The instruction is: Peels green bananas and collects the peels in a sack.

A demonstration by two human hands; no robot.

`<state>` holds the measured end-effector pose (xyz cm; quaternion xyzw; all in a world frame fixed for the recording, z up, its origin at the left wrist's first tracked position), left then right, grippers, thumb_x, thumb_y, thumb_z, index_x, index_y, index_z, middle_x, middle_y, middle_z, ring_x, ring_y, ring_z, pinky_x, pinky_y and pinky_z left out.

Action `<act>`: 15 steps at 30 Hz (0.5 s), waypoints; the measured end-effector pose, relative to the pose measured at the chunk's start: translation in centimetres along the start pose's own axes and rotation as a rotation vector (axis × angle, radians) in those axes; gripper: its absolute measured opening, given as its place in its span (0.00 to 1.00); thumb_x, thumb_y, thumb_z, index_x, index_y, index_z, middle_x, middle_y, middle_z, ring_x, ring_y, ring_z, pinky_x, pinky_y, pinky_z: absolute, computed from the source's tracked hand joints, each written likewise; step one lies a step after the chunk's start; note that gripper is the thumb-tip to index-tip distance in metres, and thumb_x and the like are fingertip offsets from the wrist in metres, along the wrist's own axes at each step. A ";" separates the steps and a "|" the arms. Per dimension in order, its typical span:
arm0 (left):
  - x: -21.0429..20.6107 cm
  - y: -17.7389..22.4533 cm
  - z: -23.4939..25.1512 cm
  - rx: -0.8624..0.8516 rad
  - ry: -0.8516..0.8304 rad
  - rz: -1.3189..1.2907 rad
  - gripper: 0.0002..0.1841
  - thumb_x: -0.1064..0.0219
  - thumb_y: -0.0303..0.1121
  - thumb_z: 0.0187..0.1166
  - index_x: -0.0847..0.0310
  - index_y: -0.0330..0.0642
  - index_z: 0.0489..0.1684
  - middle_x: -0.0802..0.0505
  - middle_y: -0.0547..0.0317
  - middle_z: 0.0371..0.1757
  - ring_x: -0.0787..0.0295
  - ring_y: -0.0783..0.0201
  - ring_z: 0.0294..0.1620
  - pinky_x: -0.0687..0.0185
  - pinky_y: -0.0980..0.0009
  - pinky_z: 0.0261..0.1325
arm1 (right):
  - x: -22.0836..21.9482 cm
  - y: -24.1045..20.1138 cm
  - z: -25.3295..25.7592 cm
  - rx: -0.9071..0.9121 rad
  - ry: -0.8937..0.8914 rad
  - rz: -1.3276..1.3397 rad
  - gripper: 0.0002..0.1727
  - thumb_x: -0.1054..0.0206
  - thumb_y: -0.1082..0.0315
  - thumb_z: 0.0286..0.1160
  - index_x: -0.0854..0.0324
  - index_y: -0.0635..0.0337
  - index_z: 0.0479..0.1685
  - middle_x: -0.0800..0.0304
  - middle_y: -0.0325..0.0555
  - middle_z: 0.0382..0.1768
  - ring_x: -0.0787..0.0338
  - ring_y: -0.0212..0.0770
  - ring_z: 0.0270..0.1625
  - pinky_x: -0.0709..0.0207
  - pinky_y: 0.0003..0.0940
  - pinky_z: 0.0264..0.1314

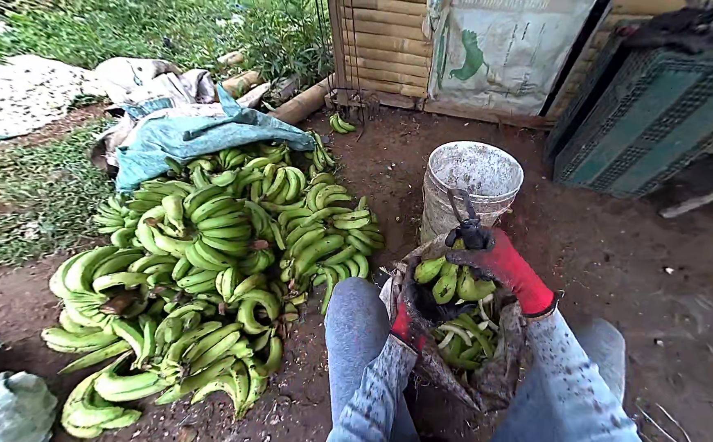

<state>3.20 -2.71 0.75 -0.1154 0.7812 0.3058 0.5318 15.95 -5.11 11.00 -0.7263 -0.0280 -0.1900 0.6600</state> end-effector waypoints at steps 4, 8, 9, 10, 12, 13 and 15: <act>3.0 0.6 3.9 -0.280 0.195 0.364 0.19 0.58 0.40 0.93 0.22 0.39 0.55 0.09 0.50 0.44 0.09 0.56 0.44 0.10 0.55 0.46 | 2.6 7.6 -1.8 -0.101 0.156 0.018 0.20 0.19 0.66 0.64 0.14 0.56 0.56 0.09 0.38 0.39 0.15 0.28 0.33 0.18 0.27 0.39; 9.1 -0.3 7.2 -0.141 0.480 1.121 0.20 0.32 0.36 0.83 0.20 0.28 0.63 0.10 0.41 0.54 0.13 0.57 0.54 0.18 0.59 0.62 | 0.9 14.7 -5.3 -0.508 0.211 -0.342 0.32 0.23 0.57 0.72 0.22 0.59 0.76 0.11 0.61 0.62 0.13 0.58 0.65 0.25 0.61 0.72; 11.4 -1.1 7.9 -0.057 0.556 1.254 0.25 0.26 0.38 0.78 0.22 0.28 0.66 0.11 0.38 0.59 0.13 0.52 0.60 0.19 0.56 0.67 | -0.1 15.7 -5.8 -0.566 0.237 -0.366 0.36 0.25 0.53 0.74 0.26 0.59 0.81 0.13 0.63 0.66 0.14 0.61 0.69 0.27 0.64 0.75; 13.5 -1.9 8.3 0.027 0.615 1.365 0.30 0.24 0.40 0.76 0.24 0.27 0.70 0.12 0.34 0.64 0.15 0.47 0.68 0.23 0.51 0.74 | -1.0 16.4 -6.2 -0.585 0.281 -0.319 0.40 0.28 0.49 0.77 0.32 0.60 0.85 0.15 0.65 0.67 0.15 0.62 0.69 0.27 0.64 0.75; 15.4 -2.7 8.1 0.085 0.696 1.414 0.34 0.24 0.44 0.75 0.26 0.25 0.71 0.14 0.31 0.67 0.18 0.42 0.71 0.26 0.48 0.76 | -2.7 17.8 -6.8 -0.574 0.354 -0.193 0.41 0.35 0.46 0.84 0.40 0.63 0.87 0.15 0.66 0.66 0.13 0.60 0.67 0.24 0.60 0.73; 15.1 -2.7 7.7 0.078 0.719 1.394 0.33 0.24 0.44 0.75 0.25 0.25 0.70 0.14 0.31 0.66 0.17 0.43 0.70 0.25 0.49 0.75 | -3.6 18.6 -7.2 -0.565 0.359 -0.173 0.37 0.41 0.47 0.88 0.39 0.64 0.86 0.14 0.65 0.64 0.12 0.58 0.66 0.23 0.58 0.72; 14.0 -2.2 7.3 0.058 0.722 1.363 0.30 0.24 0.44 0.76 0.22 0.27 0.68 0.12 0.34 0.64 0.16 0.47 0.67 0.25 0.51 0.73 | -5.8 20.0 -7.7 -0.585 0.301 -0.199 0.29 0.49 0.52 0.94 0.33 0.65 0.82 0.12 0.64 0.62 0.12 0.58 0.66 0.24 0.57 0.72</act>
Point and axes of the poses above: each hand's wrist, its own z-axis towards the middle knuckle, its own x-axis out of the back of the hand, y = z × x, the point moved 6 cm from there along z, towards the middle knuckle
